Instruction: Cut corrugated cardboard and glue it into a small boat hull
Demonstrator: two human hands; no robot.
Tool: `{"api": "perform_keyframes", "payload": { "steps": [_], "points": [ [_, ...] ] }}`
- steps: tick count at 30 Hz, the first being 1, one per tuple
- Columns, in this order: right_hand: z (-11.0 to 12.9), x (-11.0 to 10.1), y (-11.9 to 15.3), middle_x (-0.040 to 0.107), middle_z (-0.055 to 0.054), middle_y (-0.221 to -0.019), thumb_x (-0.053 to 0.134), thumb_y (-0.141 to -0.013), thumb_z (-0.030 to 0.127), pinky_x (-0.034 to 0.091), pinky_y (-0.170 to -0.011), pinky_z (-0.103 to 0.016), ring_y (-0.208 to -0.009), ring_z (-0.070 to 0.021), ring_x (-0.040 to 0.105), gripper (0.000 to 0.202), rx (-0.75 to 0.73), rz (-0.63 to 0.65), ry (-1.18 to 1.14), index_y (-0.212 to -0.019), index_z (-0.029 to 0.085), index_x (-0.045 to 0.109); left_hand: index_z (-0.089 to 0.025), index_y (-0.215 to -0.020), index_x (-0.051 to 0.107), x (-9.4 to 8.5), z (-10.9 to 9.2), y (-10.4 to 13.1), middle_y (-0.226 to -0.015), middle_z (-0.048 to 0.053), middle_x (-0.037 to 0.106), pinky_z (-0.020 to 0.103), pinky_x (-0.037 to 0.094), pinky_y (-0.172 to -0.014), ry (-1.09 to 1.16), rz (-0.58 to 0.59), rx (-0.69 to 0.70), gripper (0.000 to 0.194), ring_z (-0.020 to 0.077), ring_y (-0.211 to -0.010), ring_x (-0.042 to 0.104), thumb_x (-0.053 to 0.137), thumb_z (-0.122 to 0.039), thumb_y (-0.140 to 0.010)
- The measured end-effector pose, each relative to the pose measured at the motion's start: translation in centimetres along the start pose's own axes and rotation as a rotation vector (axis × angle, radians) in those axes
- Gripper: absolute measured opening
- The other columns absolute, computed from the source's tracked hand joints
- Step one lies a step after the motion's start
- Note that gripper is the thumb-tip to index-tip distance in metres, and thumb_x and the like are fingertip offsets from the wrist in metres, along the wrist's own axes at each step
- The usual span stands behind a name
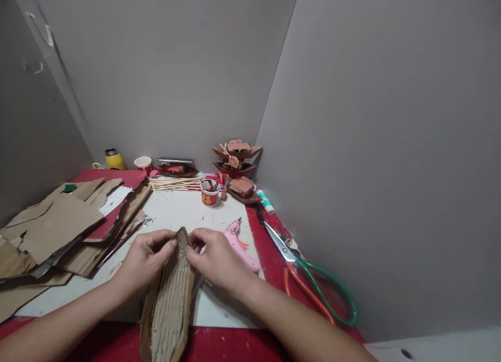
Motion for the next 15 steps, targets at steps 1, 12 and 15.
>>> {"api": "perform_keyframes", "payload": {
  "steps": [1,12,15],
  "points": [
    [-0.01,0.04,-0.01,0.061,0.002,-0.069,0.054,-0.078,0.011,0.041,-0.061,-0.022,-0.067,-0.0129,0.054,0.012,0.001,0.003,0.002,-0.074,0.017,0.063,-0.015,-0.085,0.074,0.03,0.02,0.03,-0.075,0.002,0.070,0.024,0.046,-0.069,-0.003,0.001,-0.001,0.024,0.0169,-0.073,0.062,0.050,-0.017,-0.084],
    [0.55,-0.29,0.04,0.055,0.003,-0.067,0.055,-0.081,0.016,0.038,-0.060,-0.023,-0.063,-0.0123,0.050,0.008,-0.063,-0.031,0.121,-0.074,0.019,0.056,-0.015,-0.081,0.072,0.65,0.21,0.36,-0.075,0.001,0.069,0.025,0.046,-0.071,-0.048,0.011,-0.003,0.023,0.0162,-0.072,0.061,0.050,-0.016,-0.082],
    [0.72,-0.27,0.08,0.054,0.003,-0.065,0.054,-0.080,0.015,0.039,-0.059,-0.022,-0.063,-0.0119,0.049,0.010,-0.052,-0.005,0.042,-0.072,0.018,0.057,-0.015,-0.088,0.073,1.00,0.18,0.36,-0.078,0.002,0.071,0.026,0.047,-0.072,0.016,0.040,-0.049,0.023,0.0175,-0.076,0.062,0.051,-0.018,-0.082]
  ]
}}
Point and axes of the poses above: each hand's wrist, its own y-axis away from the middle knuckle, its own x-axis out of the palm, z = x × y, the point moved 9 cm from there along -y, towards the middle knuckle
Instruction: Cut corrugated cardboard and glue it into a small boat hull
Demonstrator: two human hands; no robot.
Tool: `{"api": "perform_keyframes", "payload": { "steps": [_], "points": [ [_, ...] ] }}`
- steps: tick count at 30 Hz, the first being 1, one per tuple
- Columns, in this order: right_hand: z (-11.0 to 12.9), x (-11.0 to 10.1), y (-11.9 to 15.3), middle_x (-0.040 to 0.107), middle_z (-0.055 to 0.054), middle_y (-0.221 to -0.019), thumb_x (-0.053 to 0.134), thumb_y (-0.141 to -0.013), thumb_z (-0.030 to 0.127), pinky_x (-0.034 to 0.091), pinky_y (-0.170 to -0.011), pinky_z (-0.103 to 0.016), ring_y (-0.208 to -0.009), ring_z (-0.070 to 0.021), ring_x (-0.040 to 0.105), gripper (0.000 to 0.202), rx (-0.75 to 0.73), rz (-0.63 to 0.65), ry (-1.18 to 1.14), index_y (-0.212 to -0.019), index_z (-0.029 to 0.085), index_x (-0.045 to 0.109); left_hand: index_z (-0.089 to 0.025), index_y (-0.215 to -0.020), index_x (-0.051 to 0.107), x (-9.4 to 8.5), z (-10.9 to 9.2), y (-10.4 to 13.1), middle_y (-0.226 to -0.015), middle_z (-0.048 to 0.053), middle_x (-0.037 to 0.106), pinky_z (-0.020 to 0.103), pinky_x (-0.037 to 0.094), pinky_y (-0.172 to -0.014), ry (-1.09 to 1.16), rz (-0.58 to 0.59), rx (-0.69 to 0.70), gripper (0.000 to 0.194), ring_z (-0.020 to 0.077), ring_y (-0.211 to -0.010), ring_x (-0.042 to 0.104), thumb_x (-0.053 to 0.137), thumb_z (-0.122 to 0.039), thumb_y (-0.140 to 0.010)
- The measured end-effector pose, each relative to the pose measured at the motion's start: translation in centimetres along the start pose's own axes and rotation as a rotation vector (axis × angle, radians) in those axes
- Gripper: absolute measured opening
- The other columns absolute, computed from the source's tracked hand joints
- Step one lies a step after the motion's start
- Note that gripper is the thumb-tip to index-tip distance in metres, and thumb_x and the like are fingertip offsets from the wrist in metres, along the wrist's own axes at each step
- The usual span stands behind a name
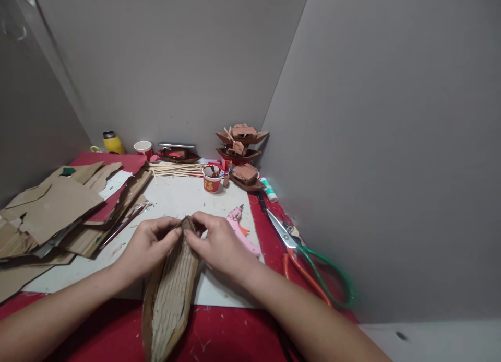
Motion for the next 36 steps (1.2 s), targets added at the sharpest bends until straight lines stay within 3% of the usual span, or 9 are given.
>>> {"api": "perform_keyframes", "payload": {
  "steps": [4,9,12,15,19,22,25,28,36],
  "points": [
    [0.0,-1.0,-0.3,0.050,0.004,-0.063,0.054,-0.077,0.014,0.038,-0.056,-0.021,-0.060,-0.0107,0.046,0.009,0.037,-0.043,-0.076,-0.069,0.018,0.057,-0.014,-0.104,0.069,-0.5,0.4,-0.5,-0.090,0.006,0.073,0.030,0.048,-0.077,0.146,0.006,-0.108,0.031,0.0213,-0.086,0.065,0.061,-0.029,-0.078],
    [-2.4,-4.0,-0.9,0.053,0.003,-0.065,0.064,-0.069,0.021,0.041,-0.047,-0.019,-0.059,-0.0108,0.048,0.005,0.238,-0.284,-0.369,-0.072,0.018,0.060,-0.012,-0.108,0.067,-2.8,4.1,-1.6,-0.088,0.010,0.073,0.034,0.051,-0.070,0.441,-0.097,-0.352,0.051,0.0232,-0.079,0.068,0.059,-0.054,-0.079],
    [-3.9,-5.5,-0.9,0.058,0.003,-0.073,0.064,-0.070,0.028,0.047,-0.043,-0.019,-0.057,-0.0112,0.055,0.017,0.311,-0.435,-0.530,-0.083,0.021,0.056,-0.011,-0.095,0.069,-3.5,5.7,-2.1,-0.085,0.011,0.073,0.034,0.052,-0.068,0.490,-0.128,-0.366,0.043,0.0220,-0.074,0.067,0.069,-0.046,-0.071],
    [-5.0,-6.2,-0.9,0.062,0.002,-0.079,0.060,-0.075,0.030,0.047,-0.037,-0.019,-0.050,-0.0098,0.057,0.023,0.351,-0.507,-0.613,-0.094,0.022,0.050,-0.011,-0.100,0.066,-2.1,5.5,-1.8,-0.089,0.014,0.072,0.033,0.052,-0.065,0.495,-0.050,-0.371,0.040,0.0195,-0.068,0.068,0.073,-0.036,-0.069],
    [-5.2,-4.9,-0.7,0.066,0.002,-0.080,0.061,-0.074,0.028,0.048,-0.035,-0.018,-0.048,-0.0098,0.061,0.020,0.390,-0.468,-0.711,-0.087,0.022,0.047,-0.017,-0.122,0.054,0.5,2.7,-0.8,-0.117,0.018,0.065,0.032,0.053,-0.069,0.527,0.082,-0.327,0.059,0.0220,-0.082,0.070,0.076,-0.033,-0.070],
    [-4.3,-3.2,-0.5,0.067,0.001,-0.078,0.066,-0.071,0.026,0.053,-0.042,-0.019,-0.057,-0.0119,0.064,0.022,0.391,-0.389,-0.758,-0.083,0.021,0.049,-0.020,-0.121,0.058,0.8,1.0,-0.5,-0.130,0.015,0.060,0.037,0.053,-0.082,0.562,0.089,-0.249,0.052,0.0266,-0.104,0.065,0.072,-0.035,-0.074],
    [-3.4,-1.8,-0.2,0.065,0.001,-0.075,0.069,-0.068,0.028,0.055,-0.044,-0.021,-0.064,-0.0150,0.066,0.024,0.395,-0.322,-0.781,-0.081,0.020,0.050,-0.019,-0.115,0.064,-0.3,1.3,-0.6,-0.125,0.011,0.065,0.040,0.052,-0.088,0.583,-0.008,-0.225,0.042,0.0272,-0.113,0.060,0.069,-0.038,-0.077],
    [-3.0,-0.8,-0.1,0.065,0.002,-0.075,0.069,-0.068,0.028,0.055,-0.044,-0.021,-0.067,-0.0158,0.067,0.026,0.398,-0.255,-0.784,-0.082,0.020,0.050,-0.016,-0.108,0.068,-1.0,2.4,-0.6,-0.117,0.012,0.069,0.040,0.053,-0.086,0.607,-0.083,-0.241,0.038,0.0265,-0.105,0.063,0.070,-0.037,-0.077],
    [-3.3,0.1,-0.1,0.067,0.000,-0.075,0.068,-0.069,0.026,0.053,-0.044,-0.019,-0.060,-0.0129,0.066,0.021,0.441,-0.123,-0.777,-0.082,0.017,0.054,-0.013,-0.106,0.068,-0.9,2.3,-0.8,-0.109,0.012,0.070,0.041,0.048,-0.093,0.571,-0.034,-0.189,0.033,0.0250,-0.101,0.063,0.068,-0.032,-0.079]
  ]
}}
Point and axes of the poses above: each hand's wrist, its own y-axis away from the middle knuckle, its own x-axis out of the palm, z = x × y, the point moved 9 cm from there along -y, towards the middle knuckle
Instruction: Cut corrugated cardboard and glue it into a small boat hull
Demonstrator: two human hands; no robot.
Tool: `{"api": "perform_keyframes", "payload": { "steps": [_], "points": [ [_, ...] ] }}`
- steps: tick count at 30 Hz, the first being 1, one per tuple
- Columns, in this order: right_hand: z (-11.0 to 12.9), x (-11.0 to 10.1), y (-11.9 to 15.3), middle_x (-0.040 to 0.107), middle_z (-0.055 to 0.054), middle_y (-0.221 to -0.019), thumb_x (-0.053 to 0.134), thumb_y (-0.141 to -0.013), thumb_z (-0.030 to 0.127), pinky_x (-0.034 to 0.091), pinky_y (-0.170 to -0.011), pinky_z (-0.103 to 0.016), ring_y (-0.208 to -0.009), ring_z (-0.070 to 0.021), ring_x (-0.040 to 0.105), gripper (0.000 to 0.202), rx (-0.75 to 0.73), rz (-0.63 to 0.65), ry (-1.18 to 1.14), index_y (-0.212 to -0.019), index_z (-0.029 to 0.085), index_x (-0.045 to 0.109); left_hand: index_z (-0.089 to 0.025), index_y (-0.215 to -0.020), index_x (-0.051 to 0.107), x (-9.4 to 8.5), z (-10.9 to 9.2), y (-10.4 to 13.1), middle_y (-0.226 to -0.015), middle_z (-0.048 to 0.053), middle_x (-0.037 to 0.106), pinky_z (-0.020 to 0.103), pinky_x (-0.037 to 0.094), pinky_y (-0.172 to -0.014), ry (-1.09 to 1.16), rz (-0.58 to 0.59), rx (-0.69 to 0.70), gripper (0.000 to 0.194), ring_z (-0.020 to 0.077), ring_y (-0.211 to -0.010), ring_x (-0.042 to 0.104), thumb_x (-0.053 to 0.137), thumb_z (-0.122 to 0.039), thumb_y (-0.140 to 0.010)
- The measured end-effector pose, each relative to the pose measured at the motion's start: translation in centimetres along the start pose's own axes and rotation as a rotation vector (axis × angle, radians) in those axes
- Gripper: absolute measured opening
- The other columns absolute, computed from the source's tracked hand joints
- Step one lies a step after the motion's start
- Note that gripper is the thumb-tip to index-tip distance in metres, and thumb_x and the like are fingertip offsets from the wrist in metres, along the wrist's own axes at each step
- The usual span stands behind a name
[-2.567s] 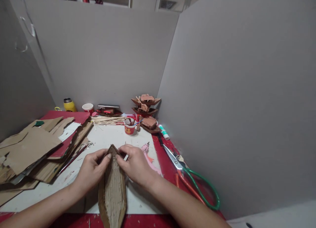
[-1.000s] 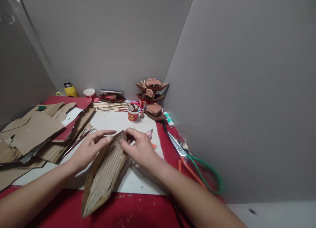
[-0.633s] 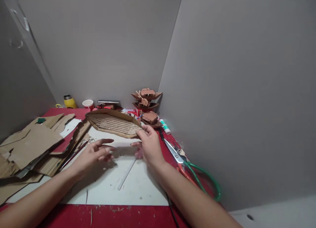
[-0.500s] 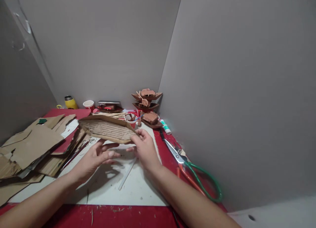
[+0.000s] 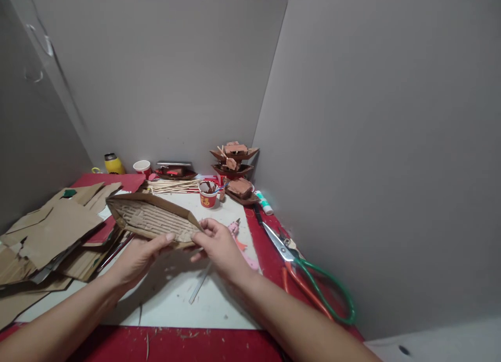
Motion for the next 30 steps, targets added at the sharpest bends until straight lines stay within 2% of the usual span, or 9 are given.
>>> {"api": "perform_keyframes", "payload": {
  "steps": [5,11,15,20,23,25,27,29,30],
  "points": [
    [-0.5,1.3,0.6,0.069,-0.001,-0.073,0.068,-0.069,0.023,0.050,-0.041,-0.014,-0.056,-0.0107,0.066,0.018,0.135,0.075,-0.078,-0.080,0.017,0.055,-0.014,-0.110,0.068,0.4,-1.7,0.0,-0.111,0.011,0.069,0.036,0.047,-0.092,0.010,0.092,0.067,0.032,0.0235,-0.100,0.063,0.067,-0.027,-0.080],
    [-0.4,3.3,1.8,0.069,-0.003,-0.081,0.070,-0.065,0.021,0.049,-0.039,-0.012,-0.055,-0.0098,0.067,0.026,0.162,0.167,-0.142,-0.087,0.014,0.058,-0.014,-0.119,0.063,0.5,-3.2,0.2,-0.111,0.012,0.069,0.036,0.050,-0.089,0.076,0.095,0.057,0.042,0.0257,-0.101,0.063,0.069,-0.025,-0.079],
    [-0.6,4.4,2.3,0.067,-0.001,-0.072,0.069,-0.062,0.019,0.047,-0.036,-0.013,-0.050,-0.0101,0.065,0.026,0.200,0.226,-0.209,-0.084,0.012,0.060,-0.016,-0.124,0.059,0.7,-4.0,0.3,-0.114,0.012,0.068,0.034,0.052,-0.085,0.117,0.081,0.057,0.047,0.0282,-0.106,0.062,0.069,-0.025,-0.079],
    [-1.6,5.2,2.9,0.065,-0.001,-0.062,0.069,-0.061,0.023,0.046,-0.036,-0.013,-0.045,-0.0094,0.062,0.023,0.258,0.283,-0.284,-0.079,0.011,0.060,-0.017,-0.127,0.056,1.3,-3.8,0.2,-0.113,0.012,0.069,0.035,0.055,-0.083,0.175,0.088,0.024,0.051,0.0294,-0.103,0.065,0.069,-0.024,-0.078],
    [-2.0,5.7,3.9,0.066,-0.002,-0.065,0.070,-0.065,0.035,0.049,-0.039,-0.017,-0.049,-0.0121,0.064,0.033,0.303,0.384,-0.251,-0.086,0.014,0.058,-0.014,-0.126,0.057,1.2,-3.2,0.2,-0.104,0.013,0.073,0.036,0.056,-0.080,0.234,0.053,-0.034,0.054,0.0295,-0.094,0.069,0.072,-0.026,-0.076],
    [-1.6,5.2,4.6,0.067,-0.003,-0.069,0.066,-0.072,0.049,0.049,-0.041,-0.021,-0.053,-0.0150,0.066,0.039,0.302,0.458,-0.121,-0.091,0.016,0.056,-0.014,-0.125,0.058,0.5,-2.9,0.0,-0.099,0.012,0.074,0.035,0.058,-0.078,0.274,-0.021,-0.067,0.053,0.0281,-0.089,0.070,0.072,-0.025,-0.075],
    [0.1,3.0,4.4,0.067,-0.004,-0.073,0.058,-0.079,0.055,0.047,-0.045,-0.023,-0.057,-0.0162,0.066,0.041,0.178,0.407,0.142,-0.093,0.017,0.055,-0.015,-0.122,0.060,-0.5,-2.7,-0.3,-0.095,0.010,0.075,0.034,0.059,-0.076,0.299,-0.102,-0.087,0.049,0.0256,-0.083,0.072,0.071,-0.021,-0.075],
    [3.9,-0.8,3.8,0.068,-0.006,-0.082,0.057,-0.084,0.048,0.049,-0.061,-0.026,-0.071,-0.0164,0.066,0.035,-0.124,0.166,0.557,-0.098,0.016,0.059,-0.015,-0.116,0.064,-1.6,-2.6,-0.7,-0.091,0.008,0.076,0.033,0.060,-0.073,0.308,-0.164,-0.099,0.041,0.0232,-0.077,0.073,0.069,-0.016,-0.075],
    [5.4,-2.8,3.7,0.069,-0.006,-0.084,0.053,-0.088,0.045,0.048,-0.067,-0.028,-0.078,-0.0177,0.066,0.032,-0.207,0.016,0.807,-0.101,0.016,0.059,-0.015,-0.112,0.066,-2.0,-2.4,-0.9,-0.088,0.007,0.077,0.033,0.060,-0.071,0.311,-0.183,-0.108,0.037,0.0224,-0.074,0.073,0.068,-0.014,-0.075]
  ]
}}
Point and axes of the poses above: each hand's wrist, its own y-axis away from the middle knuckle, its own x-axis out of the palm, z = x × y, the point moved 9 cm from there along -y, towards the middle knuckle
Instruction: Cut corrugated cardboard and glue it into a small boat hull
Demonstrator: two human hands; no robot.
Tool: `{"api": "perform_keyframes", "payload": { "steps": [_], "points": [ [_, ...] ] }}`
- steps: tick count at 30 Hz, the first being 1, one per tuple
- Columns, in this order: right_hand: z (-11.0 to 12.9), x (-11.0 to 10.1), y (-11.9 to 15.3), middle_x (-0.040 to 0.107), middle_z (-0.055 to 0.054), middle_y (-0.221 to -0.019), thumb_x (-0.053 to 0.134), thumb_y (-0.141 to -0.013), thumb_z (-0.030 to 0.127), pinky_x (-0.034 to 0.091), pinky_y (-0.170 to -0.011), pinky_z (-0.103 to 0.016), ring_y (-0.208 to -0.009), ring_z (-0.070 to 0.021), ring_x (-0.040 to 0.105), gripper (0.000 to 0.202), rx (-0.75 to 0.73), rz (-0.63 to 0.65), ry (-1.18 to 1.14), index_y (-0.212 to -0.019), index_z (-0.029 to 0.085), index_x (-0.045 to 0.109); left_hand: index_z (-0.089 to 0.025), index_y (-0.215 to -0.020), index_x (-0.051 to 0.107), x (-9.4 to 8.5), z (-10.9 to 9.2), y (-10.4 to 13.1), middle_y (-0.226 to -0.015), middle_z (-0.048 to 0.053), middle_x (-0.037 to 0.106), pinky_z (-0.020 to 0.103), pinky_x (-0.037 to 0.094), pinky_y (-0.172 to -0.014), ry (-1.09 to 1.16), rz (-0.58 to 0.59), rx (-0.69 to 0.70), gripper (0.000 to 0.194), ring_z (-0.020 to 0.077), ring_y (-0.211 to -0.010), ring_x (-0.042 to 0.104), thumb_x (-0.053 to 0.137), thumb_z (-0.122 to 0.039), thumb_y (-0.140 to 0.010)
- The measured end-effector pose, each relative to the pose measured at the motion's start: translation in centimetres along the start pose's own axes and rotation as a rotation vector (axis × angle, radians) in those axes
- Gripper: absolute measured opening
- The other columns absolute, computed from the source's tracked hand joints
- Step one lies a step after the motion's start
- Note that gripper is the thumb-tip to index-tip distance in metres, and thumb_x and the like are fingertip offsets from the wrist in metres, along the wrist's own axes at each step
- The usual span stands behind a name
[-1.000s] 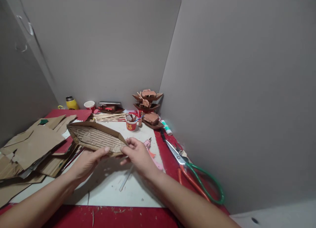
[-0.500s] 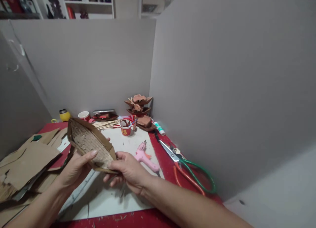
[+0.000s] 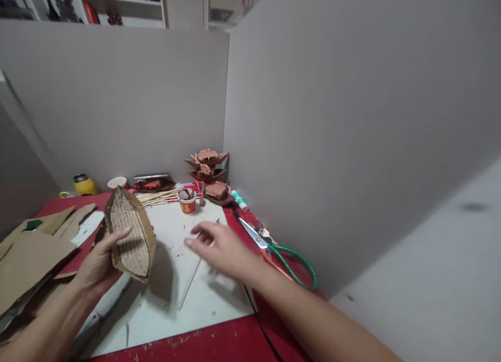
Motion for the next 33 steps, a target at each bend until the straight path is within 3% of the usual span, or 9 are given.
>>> {"api": "perform_keyframes", "payload": {
  "steps": [2,4,9,16,21,25,28,30,33],
  "points": [
    [-1.7,-2.6,0.0,0.070,-0.006,-0.088,0.043,-0.093,0.040,0.045,-0.068,-0.028,-0.082,-0.0191,0.065,0.030,0.078,-0.094,0.551,-0.100,0.018,0.062,-0.014,-0.102,0.069,-0.6,0.1,-0.7,-0.084,0.007,0.077,0.033,0.061,-0.069,0.001,-0.029,-0.016,0.027,0.0218,-0.071,0.073,0.066,-0.011,-0.075],
    [-3.8,-3.1,0.0,0.070,-0.009,-0.089,0.049,-0.090,0.041,0.042,-0.065,-0.030,-0.082,-0.0233,0.065,0.029,0.138,-0.072,0.703,-0.092,0.018,0.065,-0.013,-0.094,0.071,-1.0,0.4,-1.2,-0.081,0.007,0.077,0.033,0.061,-0.068,-0.011,-0.039,-0.034,0.021,0.0222,-0.070,0.073,0.065,-0.009,-0.074],
    [-7.3,-1.0,0.0,0.068,-0.013,-0.092,0.056,-0.083,0.037,0.041,-0.068,-0.032,-0.082,-0.0268,0.065,0.024,0.174,0.022,0.850,-0.091,0.016,0.065,-0.011,-0.096,0.071,-1.1,1.4,-1.3,-0.086,0.010,0.077,0.035,0.061,-0.072,-0.027,-0.011,-0.117,0.021,0.0248,-0.076,0.073,0.065,-0.011,-0.076],
    [-8.2,-0.4,-0.3,0.060,-0.016,-0.099,0.048,-0.089,0.038,0.040,-0.069,-0.035,-0.080,-0.0277,0.064,0.032,0.189,0.011,0.882,-0.101,0.013,0.064,-0.013,-0.103,0.071,-0.7,2.1,-0.8,-0.090,0.010,0.077,0.033,0.060,-0.072,-0.049,0.028,-0.157,0.026,0.0247,-0.079,0.073,0.068,-0.021,-0.078],
    [-8.4,-1.1,-0.6,0.061,-0.013,-0.094,0.053,-0.084,0.035,0.040,-0.067,-0.032,-0.078,-0.0239,0.061,0.025,0.174,-0.057,0.749,-0.091,0.014,0.063,-0.017,-0.108,0.069,-0.1,1.7,-0.6,-0.096,0.007,0.076,0.028,0.059,-0.070,-0.095,0.085,-0.092,0.032,0.0226,-0.081,0.072,0.071,-0.026,-0.077],
    [-7.8,-3.5,-0.3,0.060,-0.005,-0.074,0.046,-0.087,0.043,0.041,-0.059,-0.028,-0.065,-0.0185,0.056,0.030,0.157,-0.140,0.567,-0.090,0.016,0.059,-0.016,-0.111,0.067,0.2,0.9,-0.5,-0.098,0.009,0.075,0.028,0.058,-0.072,-0.143,0.135,-0.028,0.038,0.0230,-0.083,0.071,0.072,-0.031,-0.076],
    [-6.9,-5.5,0.8,0.054,0.000,-0.062,0.045,-0.086,0.047,0.038,-0.046,-0.026,-0.049,-0.0147,0.047,0.034,0.119,-0.238,-0.020,-0.100,0.018,0.054,-0.015,-0.112,0.067,0.2,0.3,-0.4,-0.103,0.011,0.074,0.029,0.057,-0.074,-0.155,0.151,0.033,0.041,0.0252,-0.090,0.070,0.072,-0.034,-0.076],
    [-6.0,-5.7,1.7,0.058,-0.002,-0.069,0.048,-0.084,0.047,0.038,-0.044,-0.027,-0.049,-0.0151,0.048,0.035,0.064,-0.241,-0.392,-0.105,0.019,0.054,-0.015,-0.111,0.067,0.1,0.1,-0.3,-0.104,0.011,0.073,0.030,0.056,-0.076,-0.160,0.139,0.069,0.040,0.0256,-0.092,0.069,0.072,-0.034,-0.076],
    [-5.3,-4.6,3.0,0.061,-0.004,-0.076,0.054,-0.083,0.047,0.040,-0.044,-0.026,-0.049,-0.0135,0.049,0.030,0.092,-0.234,-0.584,-0.096,0.020,0.059,-0.016,-0.110,0.067,-0.1,0.2,-0.1,-0.103,0.010,0.074,0.032,0.055,-0.081,-0.185,0.103,0.092,0.036,0.0249,-0.091,0.069,0.070,-0.033,-0.078]
  ]
}}
Point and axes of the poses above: each hand's wrist, its own y-axis away from the middle knuckle, its own x-axis out of the palm, z = x × y, the point moved 9 cm from there along -y, towards the middle knuckle
